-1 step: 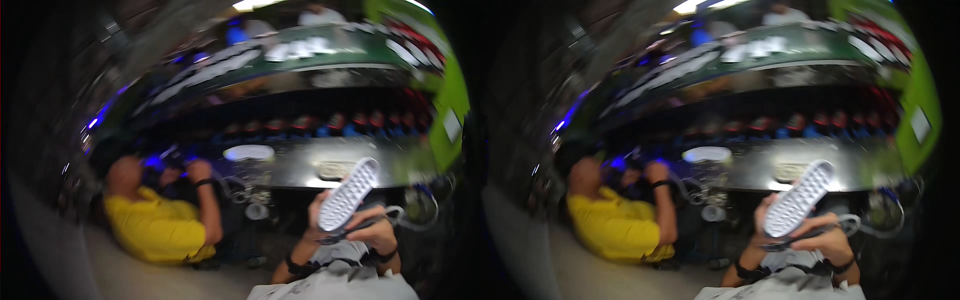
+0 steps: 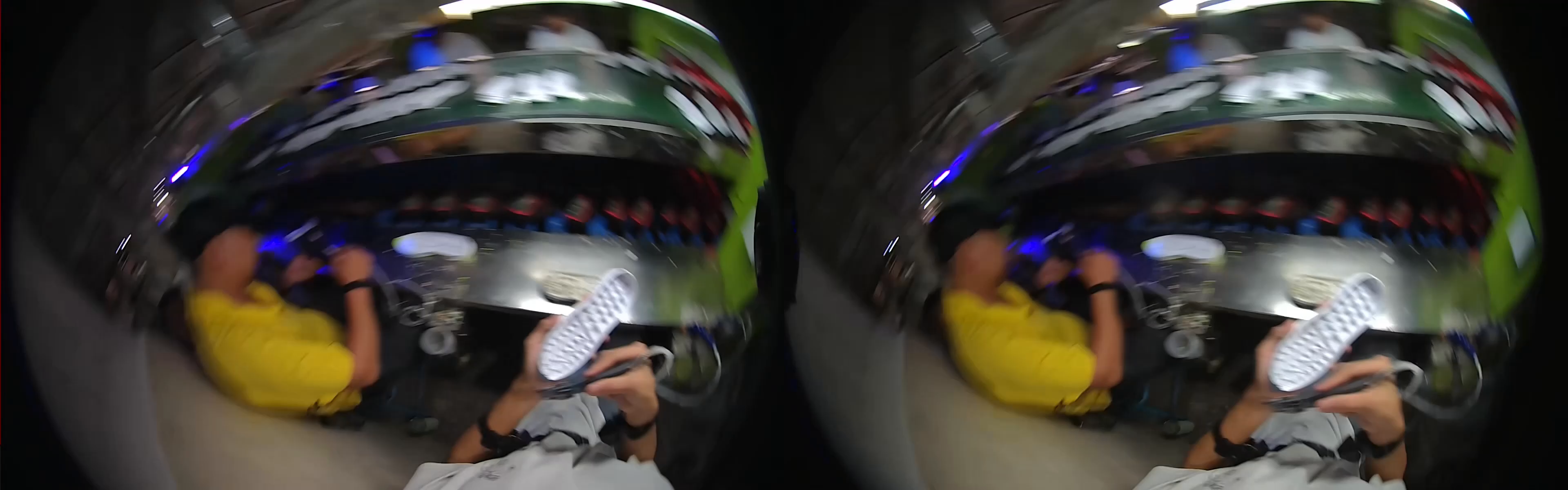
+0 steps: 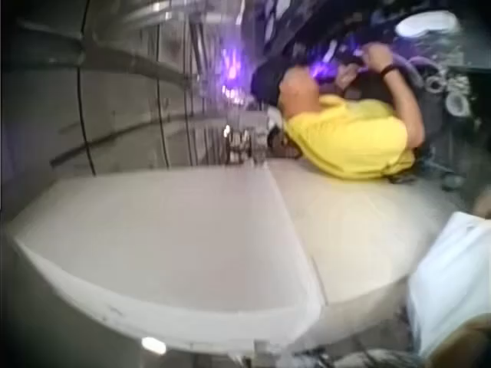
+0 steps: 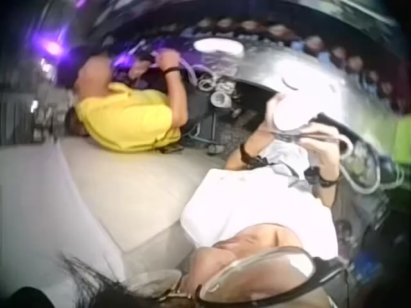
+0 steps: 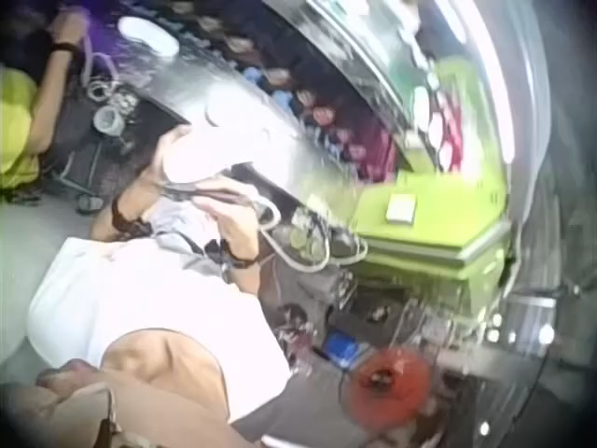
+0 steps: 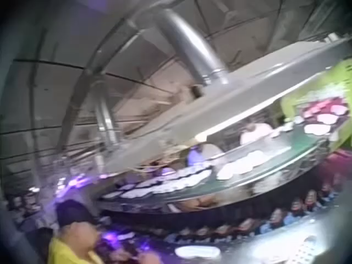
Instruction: Applying adhesive to the edges and interior of shoe soles using a specialized brush tool on a manufacturing line.
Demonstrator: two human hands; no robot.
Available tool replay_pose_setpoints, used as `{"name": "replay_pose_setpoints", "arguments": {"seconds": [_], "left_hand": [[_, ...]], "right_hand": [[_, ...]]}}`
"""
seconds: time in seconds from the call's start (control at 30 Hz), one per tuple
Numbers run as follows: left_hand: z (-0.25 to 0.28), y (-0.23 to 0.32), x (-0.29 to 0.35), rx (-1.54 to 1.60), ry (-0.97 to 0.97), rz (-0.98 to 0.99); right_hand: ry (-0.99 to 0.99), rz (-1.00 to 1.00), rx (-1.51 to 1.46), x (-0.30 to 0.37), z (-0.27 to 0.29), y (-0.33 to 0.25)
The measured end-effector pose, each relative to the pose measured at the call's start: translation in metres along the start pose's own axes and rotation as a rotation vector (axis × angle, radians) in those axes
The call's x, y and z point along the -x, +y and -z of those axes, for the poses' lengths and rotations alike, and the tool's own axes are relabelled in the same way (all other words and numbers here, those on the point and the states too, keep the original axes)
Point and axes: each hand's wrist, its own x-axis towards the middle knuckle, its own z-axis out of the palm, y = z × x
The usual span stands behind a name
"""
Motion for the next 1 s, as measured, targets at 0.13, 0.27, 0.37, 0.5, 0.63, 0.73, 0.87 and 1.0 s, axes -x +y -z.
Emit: {"name": "replay_pose_setpoints", "arguments": {"seconds": [0.13,0.27,0.37,0.5,0.63,0.73,0.87,1.0], "left_hand": [[0.005,-0.017,0.005,-0.128,0.006,-0.221],[0.036,-0.011,0.01,-0.054,-0.052,-0.453],[0.031,-0.003,0.03,-0.16,-0.073,-0.512],[0.023,-0.008,0.025,-0.218,0.006,-0.551],[0.02,-0.006,0.011,-0.275,0.039,-0.657],[0.013,0.014,0.005,-0.296,-0.106,-0.57],[-0.012,0.02,-0.003,-0.331,-0.101,-0.551],[-0.01,0.018,-0.036,-0.342,-0.14,-0.548]], "right_hand": [[0.436,0.099,-0.261,0.001,0.042,0.021],[0.332,0.402,0.278,-0.04,-0.02,0.068],[0.073,0.286,0.295,-0.049,-0.026,0.059],[0.429,0.459,0.202,-0.096,0.008,0.057],[0.312,0.388,0.275,-0.046,-0.043,0.051],[0.117,0.308,0.267,-0.024,-0.035,0.051],[0.074,0.079,-0.058,-0.025,-0.027,0.023],[-0.135,0.102,-0.055,-0.032,-0.003,0.042]]}}
